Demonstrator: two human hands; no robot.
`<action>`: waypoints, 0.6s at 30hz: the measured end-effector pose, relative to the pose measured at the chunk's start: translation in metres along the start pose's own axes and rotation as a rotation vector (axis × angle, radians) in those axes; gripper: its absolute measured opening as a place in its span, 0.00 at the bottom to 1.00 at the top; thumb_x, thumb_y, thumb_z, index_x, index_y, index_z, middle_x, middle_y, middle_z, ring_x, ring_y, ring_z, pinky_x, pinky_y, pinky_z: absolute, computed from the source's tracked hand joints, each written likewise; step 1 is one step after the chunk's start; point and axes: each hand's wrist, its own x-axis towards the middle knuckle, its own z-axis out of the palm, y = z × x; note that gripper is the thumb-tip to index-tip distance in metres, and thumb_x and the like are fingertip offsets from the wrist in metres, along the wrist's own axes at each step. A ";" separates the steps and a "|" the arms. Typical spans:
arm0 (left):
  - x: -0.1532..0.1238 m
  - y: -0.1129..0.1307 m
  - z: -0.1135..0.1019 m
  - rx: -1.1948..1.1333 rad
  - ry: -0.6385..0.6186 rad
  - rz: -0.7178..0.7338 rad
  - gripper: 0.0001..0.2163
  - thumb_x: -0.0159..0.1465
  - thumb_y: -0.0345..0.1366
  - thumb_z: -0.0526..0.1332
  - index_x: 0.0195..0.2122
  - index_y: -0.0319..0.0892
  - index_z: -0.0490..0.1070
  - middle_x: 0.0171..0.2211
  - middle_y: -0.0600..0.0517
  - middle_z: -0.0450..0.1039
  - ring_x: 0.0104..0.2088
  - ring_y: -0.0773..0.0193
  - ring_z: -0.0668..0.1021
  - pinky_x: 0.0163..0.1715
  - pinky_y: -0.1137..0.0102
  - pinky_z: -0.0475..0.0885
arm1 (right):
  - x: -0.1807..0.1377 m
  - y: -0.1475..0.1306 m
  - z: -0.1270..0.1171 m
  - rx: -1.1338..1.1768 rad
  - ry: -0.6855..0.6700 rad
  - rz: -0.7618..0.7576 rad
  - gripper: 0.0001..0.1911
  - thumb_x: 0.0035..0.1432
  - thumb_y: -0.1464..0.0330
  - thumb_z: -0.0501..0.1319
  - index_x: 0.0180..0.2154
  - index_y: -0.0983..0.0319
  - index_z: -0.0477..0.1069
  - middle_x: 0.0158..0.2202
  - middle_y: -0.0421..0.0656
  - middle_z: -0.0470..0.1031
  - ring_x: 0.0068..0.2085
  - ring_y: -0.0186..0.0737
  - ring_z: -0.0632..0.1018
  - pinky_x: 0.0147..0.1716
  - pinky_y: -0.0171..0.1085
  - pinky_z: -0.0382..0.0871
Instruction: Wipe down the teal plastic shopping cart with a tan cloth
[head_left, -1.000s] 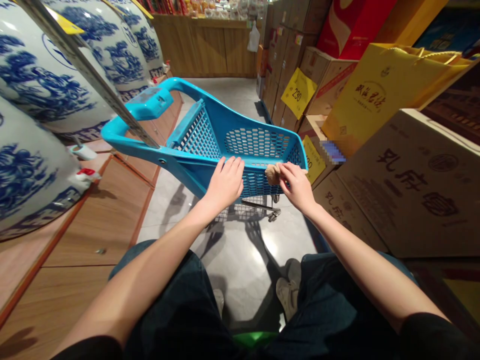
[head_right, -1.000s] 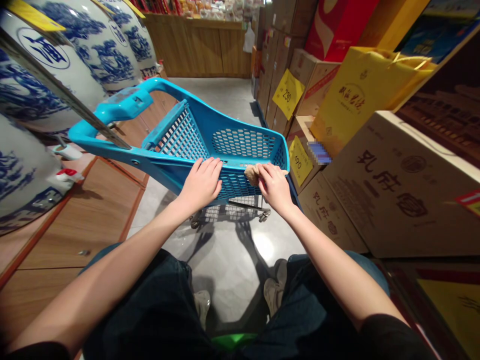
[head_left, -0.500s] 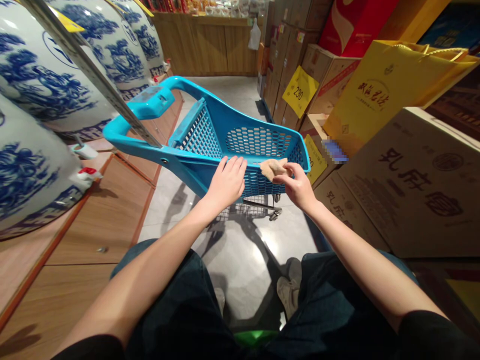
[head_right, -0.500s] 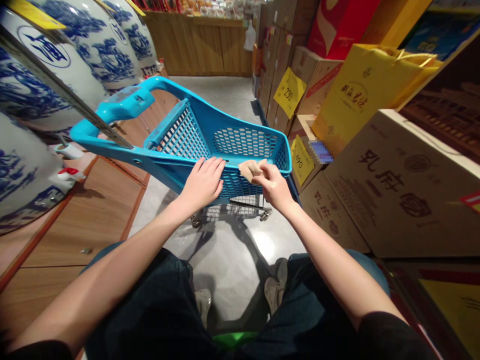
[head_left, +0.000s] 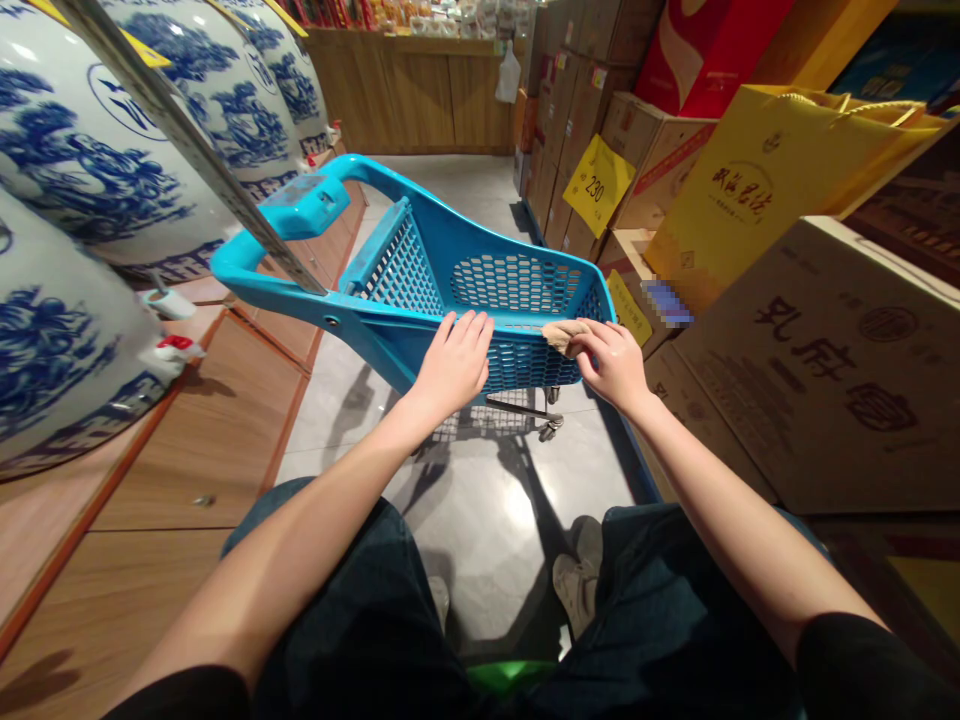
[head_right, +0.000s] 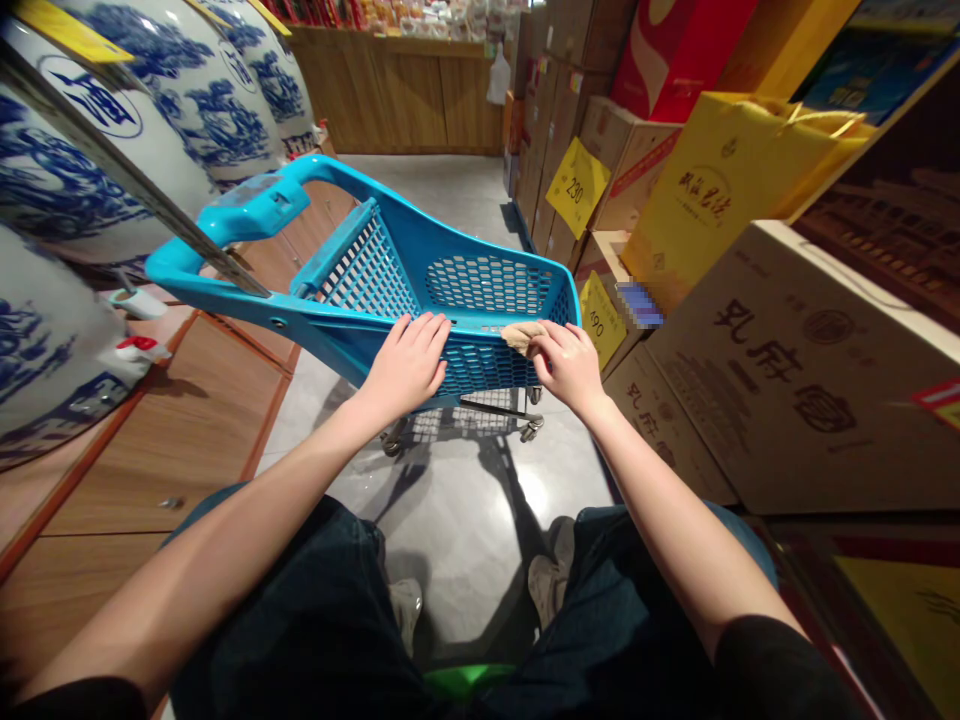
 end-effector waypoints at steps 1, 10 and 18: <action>0.000 0.000 0.000 0.001 0.000 0.002 0.29 0.75 0.33 0.54 0.76 0.24 0.64 0.74 0.30 0.67 0.76 0.41 0.69 0.79 0.46 0.60 | 0.000 0.000 0.000 0.003 0.003 0.004 0.14 0.69 0.71 0.56 0.41 0.60 0.82 0.57 0.53 0.86 0.59 0.54 0.83 0.62 0.54 0.74; 0.000 0.001 0.001 0.021 0.002 0.000 0.29 0.76 0.32 0.52 0.75 0.22 0.63 0.74 0.29 0.67 0.76 0.38 0.69 0.77 0.43 0.61 | 0.000 -0.024 0.009 -0.044 -0.118 -0.123 0.31 0.72 0.69 0.54 0.73 0.70 0.68 0.72 0.58 0.73 0.74 0.57 0.73 0.74 0.59 0.66; -0.001 0.002 0.000 0.014 0.015 -0.002 0.29 0.75 0.33 0.52 0.75 0.22 0.64 0.74 0.29 0.68 0.76 0.39 0.69 0.77 0.43 0.61 | -0.004 -0.021 0.020 -0.093 -0.151 0.037 0.33 0.76 0.64 0.53 0.76 0.70 0.63 0.76 0.63 0.67 0.78 0.66 0.65 0.75 0.66 0.63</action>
